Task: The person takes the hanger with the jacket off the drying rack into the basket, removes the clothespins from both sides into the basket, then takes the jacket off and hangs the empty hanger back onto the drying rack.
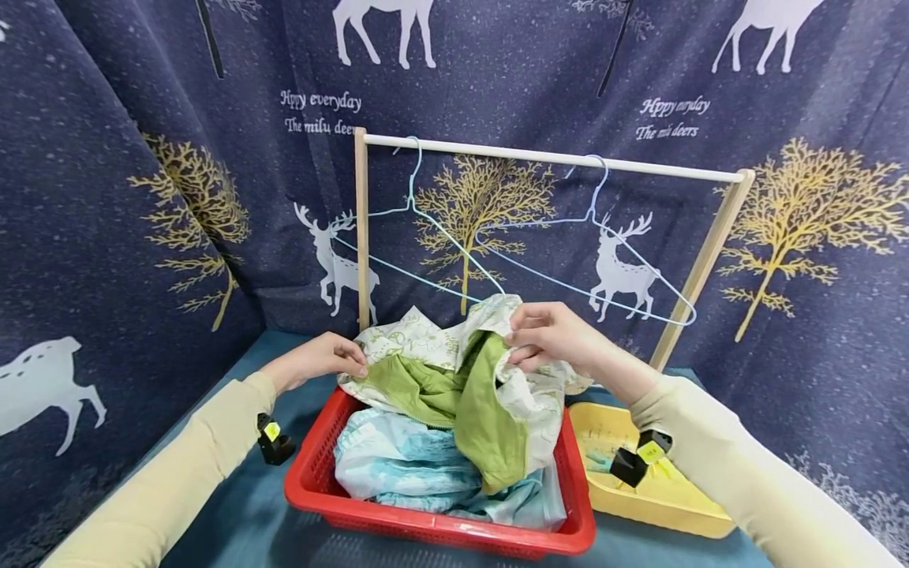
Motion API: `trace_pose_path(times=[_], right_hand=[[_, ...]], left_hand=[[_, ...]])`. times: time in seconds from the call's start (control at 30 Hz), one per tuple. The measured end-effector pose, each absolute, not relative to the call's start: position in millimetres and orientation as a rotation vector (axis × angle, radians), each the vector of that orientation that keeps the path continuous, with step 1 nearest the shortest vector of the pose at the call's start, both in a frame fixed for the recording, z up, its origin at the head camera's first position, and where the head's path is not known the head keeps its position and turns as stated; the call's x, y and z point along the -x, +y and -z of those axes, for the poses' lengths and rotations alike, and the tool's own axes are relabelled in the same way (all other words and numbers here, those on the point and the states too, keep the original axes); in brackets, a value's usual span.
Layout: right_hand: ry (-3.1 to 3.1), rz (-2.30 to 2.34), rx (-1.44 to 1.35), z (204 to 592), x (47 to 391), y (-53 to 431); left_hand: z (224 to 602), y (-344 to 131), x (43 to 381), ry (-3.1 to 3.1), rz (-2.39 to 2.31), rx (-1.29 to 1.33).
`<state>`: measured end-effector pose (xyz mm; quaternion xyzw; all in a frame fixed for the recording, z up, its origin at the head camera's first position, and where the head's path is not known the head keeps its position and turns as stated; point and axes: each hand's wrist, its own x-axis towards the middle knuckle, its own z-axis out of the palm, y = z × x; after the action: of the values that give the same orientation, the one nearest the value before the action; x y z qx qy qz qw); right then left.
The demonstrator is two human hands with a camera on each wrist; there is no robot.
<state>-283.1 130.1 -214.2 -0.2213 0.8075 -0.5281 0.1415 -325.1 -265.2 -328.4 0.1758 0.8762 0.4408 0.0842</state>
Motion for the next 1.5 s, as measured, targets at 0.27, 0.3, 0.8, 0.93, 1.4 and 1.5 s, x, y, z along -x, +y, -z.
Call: trace_pose_path(times=[0.27,0.3,0.8,0.93,1.4,1.5], right_hand=[[2.292,1.503,0.790,210.2,270.3,96.7],[2.291,1.493,0.798,211.9,269.2,95.3],[2.327,1.182,0.861,267.8,257.7,88.9],[2.282,1.119,0.830,284.1,255.6,86.0],[2.111,0.774,0.598,297.5,270.9,71.9],[2.032,0.732,0.548,300.5,277.1,69.9]], left_hand=[[331.0,-264.9,323.4,2.607,-1.336,-0.531],[331.1,-265.0,323.6,2.608,-1.339,-0.526],[330.7,-265.6,323.6,2.633,-1.315,-0.511],[330.5,-265.2,323.7,2.635,-1.315,-0.505],[329.1,-263.4,319.6,2.647,-1.311,-0.522],[328.7,-263.0,319.5,2.653,-1.309,-0.520]])
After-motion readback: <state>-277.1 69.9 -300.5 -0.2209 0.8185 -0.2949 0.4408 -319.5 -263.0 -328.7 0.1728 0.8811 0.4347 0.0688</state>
